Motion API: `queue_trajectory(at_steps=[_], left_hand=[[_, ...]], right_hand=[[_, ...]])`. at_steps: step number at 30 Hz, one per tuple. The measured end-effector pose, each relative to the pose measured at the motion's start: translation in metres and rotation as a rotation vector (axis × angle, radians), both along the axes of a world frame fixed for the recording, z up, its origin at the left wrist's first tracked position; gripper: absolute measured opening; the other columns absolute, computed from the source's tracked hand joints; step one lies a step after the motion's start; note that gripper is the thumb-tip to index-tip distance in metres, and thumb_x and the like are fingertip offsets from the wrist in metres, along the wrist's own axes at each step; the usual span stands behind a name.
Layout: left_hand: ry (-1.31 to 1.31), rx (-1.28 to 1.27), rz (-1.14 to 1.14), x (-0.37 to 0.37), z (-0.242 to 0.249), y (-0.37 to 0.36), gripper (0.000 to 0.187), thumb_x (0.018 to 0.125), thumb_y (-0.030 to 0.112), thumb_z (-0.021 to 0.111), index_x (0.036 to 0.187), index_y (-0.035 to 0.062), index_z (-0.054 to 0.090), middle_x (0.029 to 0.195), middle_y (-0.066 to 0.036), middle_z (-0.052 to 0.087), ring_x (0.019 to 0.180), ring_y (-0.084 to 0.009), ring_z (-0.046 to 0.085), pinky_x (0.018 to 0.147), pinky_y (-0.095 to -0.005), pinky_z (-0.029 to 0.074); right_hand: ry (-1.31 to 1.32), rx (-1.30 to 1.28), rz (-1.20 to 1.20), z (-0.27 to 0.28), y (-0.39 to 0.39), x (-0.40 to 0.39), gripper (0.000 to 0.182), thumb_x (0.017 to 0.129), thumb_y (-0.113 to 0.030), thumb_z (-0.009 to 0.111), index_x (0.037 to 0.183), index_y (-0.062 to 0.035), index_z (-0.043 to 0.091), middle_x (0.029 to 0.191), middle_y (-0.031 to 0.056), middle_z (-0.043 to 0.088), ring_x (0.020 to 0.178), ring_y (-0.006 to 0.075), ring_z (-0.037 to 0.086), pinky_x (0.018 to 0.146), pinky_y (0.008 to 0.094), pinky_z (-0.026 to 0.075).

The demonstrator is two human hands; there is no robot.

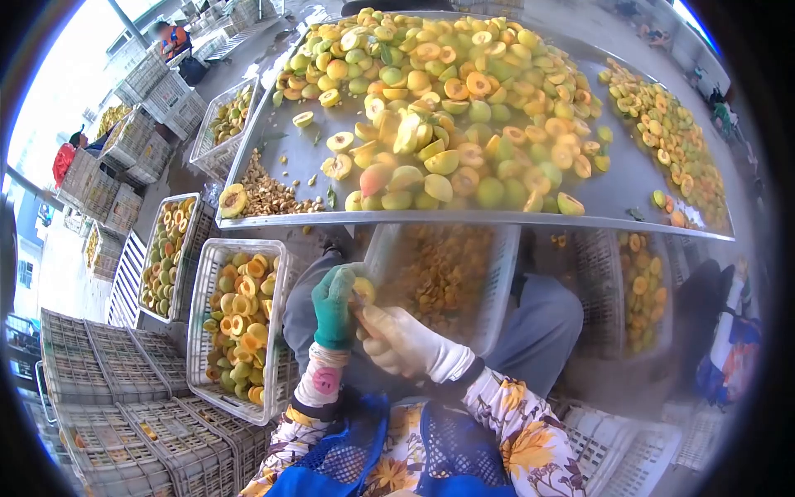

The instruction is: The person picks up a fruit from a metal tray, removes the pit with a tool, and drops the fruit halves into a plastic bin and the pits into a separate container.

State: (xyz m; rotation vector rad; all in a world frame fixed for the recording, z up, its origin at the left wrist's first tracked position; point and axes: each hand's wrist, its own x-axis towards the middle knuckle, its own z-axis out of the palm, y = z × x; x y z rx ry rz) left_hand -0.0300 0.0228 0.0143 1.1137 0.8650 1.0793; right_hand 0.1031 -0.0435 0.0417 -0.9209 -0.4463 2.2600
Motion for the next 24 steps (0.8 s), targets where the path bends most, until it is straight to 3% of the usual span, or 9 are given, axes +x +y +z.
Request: queue_trajectory(at_steps=[5,8,9,11,14,15,16,18,24], left_hand=[[0.019,-0.028,0.015,0.009,-0.006,0.002,0.039,0.097,0.034,0.046,0.097,-0.0009,0.063,0.084,-0.006,0.064,0.071,-0.0119,0.058,0.067,-0.0247,0.046],[0.252,0.427,0.431,0.018,-0.017,0.012,0.037,0.097,0.035,0.046,0.095,0.0017,0.062,0.084,-0.005,0.062,0.070,-0.0126,0.058,0.063,-0.0242,0.047],[-0.307,-0.257,0.499,0.006,-0.028,0.024,0.031,0.096,0.033,0.050,0.097,0.0051,0.061,0.083,-0.004,0.060,0.070,-0.0129,0.059,0.058,-0.0247,0.049],[-0.610,-0.184,0.509,-0.051,-0.036,0.049,0.027,0.095,0.033,0.053,0.099,0.0074,0.061,0.081,-0.003,0.059,0.070,-0.0127,0.060,0.055,-0.0256,0.052],[0.245,0.023,0.655,-0.157,-0.017,0.069,0.030,0.089,0.032,0.062,0.104,0.0060,0.063,0.097,-0.006,0.064,0.081,-0.0140,0.063,0.066,-0.0262,0.053],[1.139,0.030,0.454,-0.191,-0.015,0.072,0.031,0.084,0.028,0.067,0.106,0.0061,0.064,0.104,-0.008,0.064,0.089,-0.0194,0.063,0.075,-0.0301,0.051],[1.294,0.259,0.366,-0.188,-0.006,0.080,0.031,0.082,0.028,0.067,0.106,0.0081,0.065,0.103,-0.008,0.065,0.090,-0.0223,0.062,0.078,-0.0331,0.050],[1.570,0.713,0.145,-0.166,0.027,0.090,0.032,0.079,0.030,0.067,0.106,0.0121,0.067,0.102,-0.009,0.066,0.093,-0.0281,0.061,0.085,-0.0392,0.047],[1.321,0.336,0.049,-0.015,0.002,0.244,0.051,0.084,0.042,0.059,0.121,0.0082,0.056,0.114,-0.017,0.063,0.107,-0.0337,0.058,0.092,-0.0407,0.044]], right_hand=[[0.827,-0.210,0.025,-0.042,0.002,0.002,0.047,0.096,-0.051,0.043,0.101,-0.0056,0.055,0.052,-0.0085,0.025,0.034,0.0014,0.021,0.028,0.0189,0.021],[0.664,-0.097,-0.177,-0.024,-0.009,-0.006,0.049,0.096,-0.050,0.044,0.106,-0.0037,0.056,0.052,-0.0080,0.027,0.034,0.0019,0.023,0.028,0.0193,0.022],[0.704,0.050,-0.072,-0.028,-0.009,-0.009,0.045,0.097,-0.048,0.044,0.104,-0.0054,0.056,0.053,-0.0077,0.030,0.035,0.0031,0.026,0.029,0.0207,0.022],[-0.177,0.373,-0.185,-0.033,-0.010,0.002,0.041,0.096,-0.045,0.047,0.095,-0.0052,0.055,0.054,-0.0031,0.042,0.039,0.0118,0.040,0.034,0.0262,0.031],[-1.645,0.920,-0.080,-0.097,-0.012,0.033,0.024,0.091,-0.029,0.059,0.087,-0.0053,0.054,0.063,0.0176,0.057,0.058,0.0374,0.059,0.049,0.0444,0.046],[-1.659,0.974,-0.276,-0.099,-0.015,0.040,0.017,0.088,-0.023,0.061,0.086,-0.0060,0.057,0.064,0.0131,0.060,0.055,0.0333,0.060,0.049,0.0410,0.048],[-1.637,0.978,-0.428,-0.111,-0.019,0.044,0.023,0.089,-0.027,0.057,0.084,-0.0048,0.057,0.064,0.0136,0.061,0.054,0.0327,0.060,0.049,0.0424,0.048],[-1.706,0.837,0.478,-0.191,-0.031,0.065,0.029,0.092,-0.031,0.051,0.087,-0.0039,0.059,0.066,0.0149,0.063,0.055,0.0332,0.062,0.050,0.0437,0.050],[-1.645,0.574,0.062,-0.173,-0.002,0.053,0.039,0.094,-0.036,0.047,0.089,0.0000,0.059,0.066,0.0219,0.063,0.059,0.0392,0.063,0.054,0.0485,0.050]])
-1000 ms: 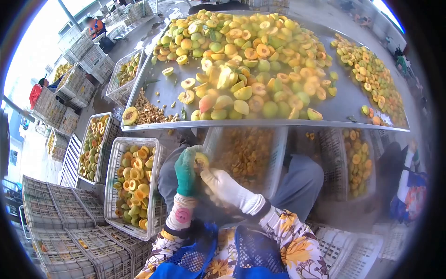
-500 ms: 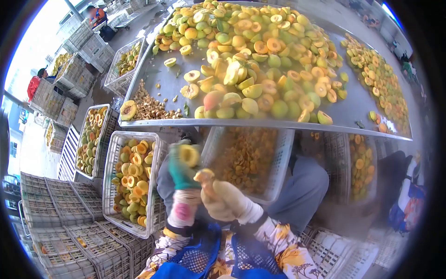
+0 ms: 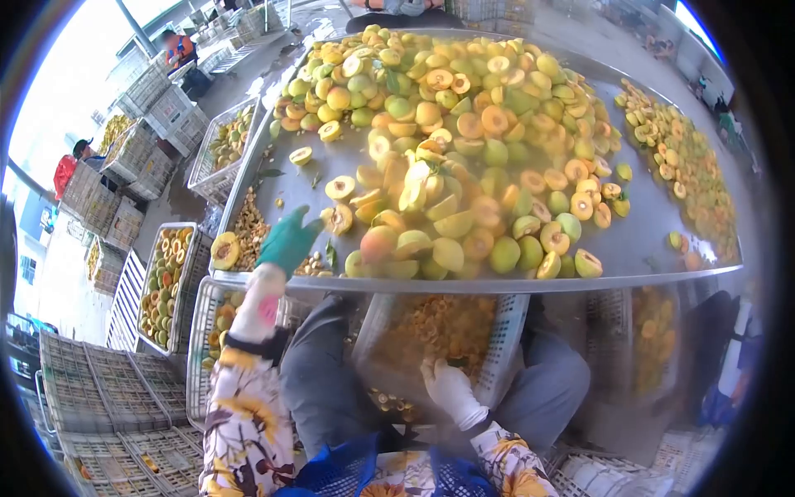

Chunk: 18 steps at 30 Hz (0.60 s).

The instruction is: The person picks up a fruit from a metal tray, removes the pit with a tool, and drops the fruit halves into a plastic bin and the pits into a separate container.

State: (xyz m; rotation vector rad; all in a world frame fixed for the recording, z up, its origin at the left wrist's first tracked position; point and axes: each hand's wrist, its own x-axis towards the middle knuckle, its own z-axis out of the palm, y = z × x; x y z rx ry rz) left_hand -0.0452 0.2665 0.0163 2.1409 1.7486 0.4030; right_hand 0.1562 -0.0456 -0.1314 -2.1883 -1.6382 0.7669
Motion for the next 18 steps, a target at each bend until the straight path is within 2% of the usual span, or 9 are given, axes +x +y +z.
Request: queue_trajectory(at_steps=[1,4,7,9,11,12,14,15,18], left_hand=[[-0.005,-0.037,0.059,0.017,-0.015,0.021,0.062,0.082,0.048,0.062,0.126,0.0050,0.054,0.115,-0.018,0.062,0.107,-0.0325,0.059,0.092,-0.0387,0.045],[-0.036,-0.195,-0.150,0.043,-0.038,0.043,0.055,0.076,0.030,0.073,0.119,0.0021,0.052,0.109,-0.019,0.063,0.100,-0.0361,0.061,0.086,-0.0400,0.048],[-0.009,-0.132,-0.067,0.046,-0.024,0.019,0.047,0.072,0.019,0.076,0.110,0.0018,0.054,0.100,-0.017,0.065,0.093,-0.0309,0.064,0.080,-0.0367,0.050],[-0.515,-0.215,-0.050,0.022,-0.047,0.012,0.042,0.073,0.018,0.074,0.107,0.0016,0.055,0.093,-0.014,0.065,0.085,-0.0254,0.065,0.073,-0.0322,0.051],[-1.153,-0.512,0.098,0.012,0.006,-0.046,0.032,0.074,0.011,0.070,0.102,0.0010,0.056,0.087,-0.010,0.062,0.066,-0.0156,0.060,0.053,-0.0238,0.048],[-1.355,-0.568,0.082,0.006,0.005,-0.067,0.031,0.076,0.012,0.067,0.102,0.0007,0.056,0.086,-0.009,0.062,0.060,-0.0148,0.057,0.047,-0.0239,0.044],[-1.571,-0.707,0.131,-0.003,0.007,-0.116,0.031,0.079,0.017,0.063,0.105,0.0014,0.057,0.086,-0.009,0.062,0.054,-0.0147,0.055,0.042,-0.0235,0.042],[-1.583,-0.796,0.199,-0.001,0.014,-0.143,0.033,0.080,0.021,0.062,0.106,0.0024,0.057,0.086,-0.009,0.062,0.055,-0.0155,0.056,0.043,-0.0230,0.044],[-1.547,-0.767,0.074,0.008,0.018,-0.201,0.034,0.080,0.026,0.061,0.106,0.0033,0.057,0.088,-0.010,0.062,0.068,-0.0189,0.061,0.057,-0.0248,0.051]], right_hand=[[0.026,0.094,-0.018,-0.003,-0.002,0.004,0.039,0.094,-0.036,0.047,0.090,0.0012,0.057,0.064,0.0233,0.062,0.060,0.0415,0.062,0.055,0.0498,0.050],[0.111,0.342,-0.110,0.014,-0.001,0.011,0.037,0.094,-0.034,0.048,0.089,0.0014,0.056,0.061,0.0254,0.059,0.060,0.0429,0.061,0.056,0.0505,0.050],[0.189,0.130,-0.136,0.007,-0.008,0.016,0.035,0.094,-0.031,0.049,0.093,0.0024,0.056,0.070,0.0272,0.061,0.068,0.0443,0.061,0.059,0.0504,0.049],[0.261,0.139,-0.138,0.010,-0.013,0.013,0.034,0.095,-0.030,0.049,0.094,0.0030,0.055,0.072,0.0270,0.061,0.068,0.0428,0.062,0.058,0.0483,0.048],[0.357,0.219,-0.167,0.031,-0.009,0.008,0.032,0.096,-0.028,0.049,0.093,0.0035,0.055,0.071,0.0260,0.060,0.065,0.0397,0.062,0.055,0.0443,0.047],[0.445,0.245,-0.188,0.048,-0.005,0.004,0.030,0.096,-0.026,0.049,0.093,0.0037,0.055,0.068,0.0247,0.058,0.061,0.0365,0.061,0.054,0.0419,0.046],[0.621,0.285,-0.229,0.082,0.001,-0.006,0.027,0.097,-0.023,0.049,0.093,0.0040,0.054,0.064,0.0221,0.055,0.055,0.0300,0.059,0.051,0.0372,0.044],[0.582,0.375,-0.175,0.078,0.002,-0.011,0.032,0.100,-0.029,0.043,0.091,-0.0001,0.054,0.058,0.0058,0.054,0.048,0.0128,0.052,0.046,0.0280,0.041],[0.755,0.416,-0.206,0.125,-0.002,-0.033,0.029,0.100,-0.028,0.045,0.096,-0.0002,0.053,0.061,0.0033,0.054,0.048,0.0103,0.050,0.046,0.0259,0.040]])
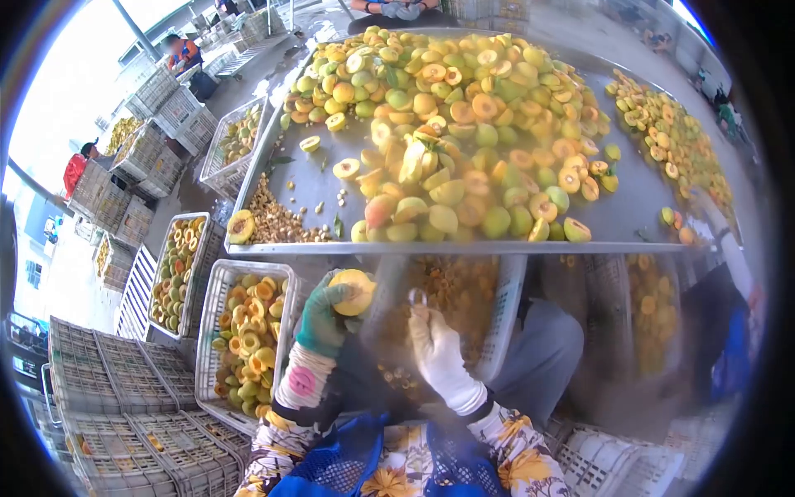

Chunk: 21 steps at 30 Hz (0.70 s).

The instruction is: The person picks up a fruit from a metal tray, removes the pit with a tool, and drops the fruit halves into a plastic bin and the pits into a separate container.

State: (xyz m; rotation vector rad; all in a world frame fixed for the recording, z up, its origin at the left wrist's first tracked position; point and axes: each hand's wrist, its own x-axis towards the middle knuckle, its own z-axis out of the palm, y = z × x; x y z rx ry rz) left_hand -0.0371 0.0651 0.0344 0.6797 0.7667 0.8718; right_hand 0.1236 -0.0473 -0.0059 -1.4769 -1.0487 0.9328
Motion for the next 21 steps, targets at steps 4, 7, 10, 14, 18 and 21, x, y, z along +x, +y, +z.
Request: queue_trajectory(at_steps=[4,7,10,14,18,21], left_hand=[[-0.167,0.026,0.157,0.018,-0.008,-0.042,0.039,0.093,0.037,0.049,0.115,0.0045,0.054,0.103,-0.010,0.060,0.093,-0.0202,0.060,0.080,-0.0311,0.051],[-0.272,-0.039,0.157,0.024,-0.004,-0.058,0.045,0.099,0.044,0.040,0.115,0.0044,0.054,0.107,-0.009,0.059,0.097,-0.0193,0.058,0.085,-0.0319,0.049],[-0.107,0.172,0.162,0.026,-0.005,-0.068,0.042,0.100,0.040,0.039,0.115,0.0034,0.053,0.107,-0.010,0.058,0.096,-0.0191,0.058,0.087,-0.0315,0.048],[-0.077,0.148,0.234,0.030,-0.006,-0.076,0.035,0.098,0.037,0.046,0.114,0.0054,0.051,0.102,-0.011,0.060,0.088,-0.0186,0.060,0.079,-0.0315,0.050],[0.249,0.448,0.357,0.032,-0.023,-0.076,0.027,0.097,0.027,0.049,0.109,0.0037,0.056,0.098,-0.010,0.061,0.086,-0.0153,0.059,0.076,-0.0292,0.049],[0.270,0.418,0.436,0.038,-0.028,-0.075,0.022,0.094,0.020,0.053,0.106,0.0018,0.060,0.089,-0.006,0.061,0.080,-0.0127,0.058,0.071,-0.0261,0.048]], right_hand=[[-0.378,0.254,0.077,0.042,-0.018,-0.020,0.021,0.094,-0.021,0.054,0.096,0.0001,0.057,0.069,0.0193,0.063,0.062,0.0364,0.063,0.055,0.0403,0.050],[-0.531,0.143,0.132,0.048,-0.023,-0.021,0.021,0.095,-0.017,0.053,0.086,0.0011,0.050,0.060,0.0237,0.054,0.058,0.0420,0.058,0.046,0.0416,0.043],[-0.517,0.201,0.082,0.047,-0.029,-0.026,0.022,0.095,-0.017,0.053,0.082,0.0003,0.048,0.059,0.0248,0.053,0.056,0.0424,0.058,0.044,0.0435,0.041],[-0.502,0.070,0.101,0.046,-0.034,-0.027,0.026,0.094,-0.025,0.053,0.087,0.0000,0.054,0.062,0.0236,0.058,0.059,0.0402,0.061,0.049,0.0459,0.046],[-0.408,0.101,0.155,0.037,-0.032,-0.026,0.023,0.095,-0.016,0.051,0.082,0.0026,0.049,0.061,0.0263,0.054,0.058,0.0422,0.059,0.047,0.0423,0.042],[-0.382,0.116,0.223,0.033,-0.028,-0.022,0.020,0.095,-0.011,0.050,0.081,0.0037,0.047,0.061,0.0278,0.052,0.057,0.0426,0.059,0.046,0.0405,0.041]])
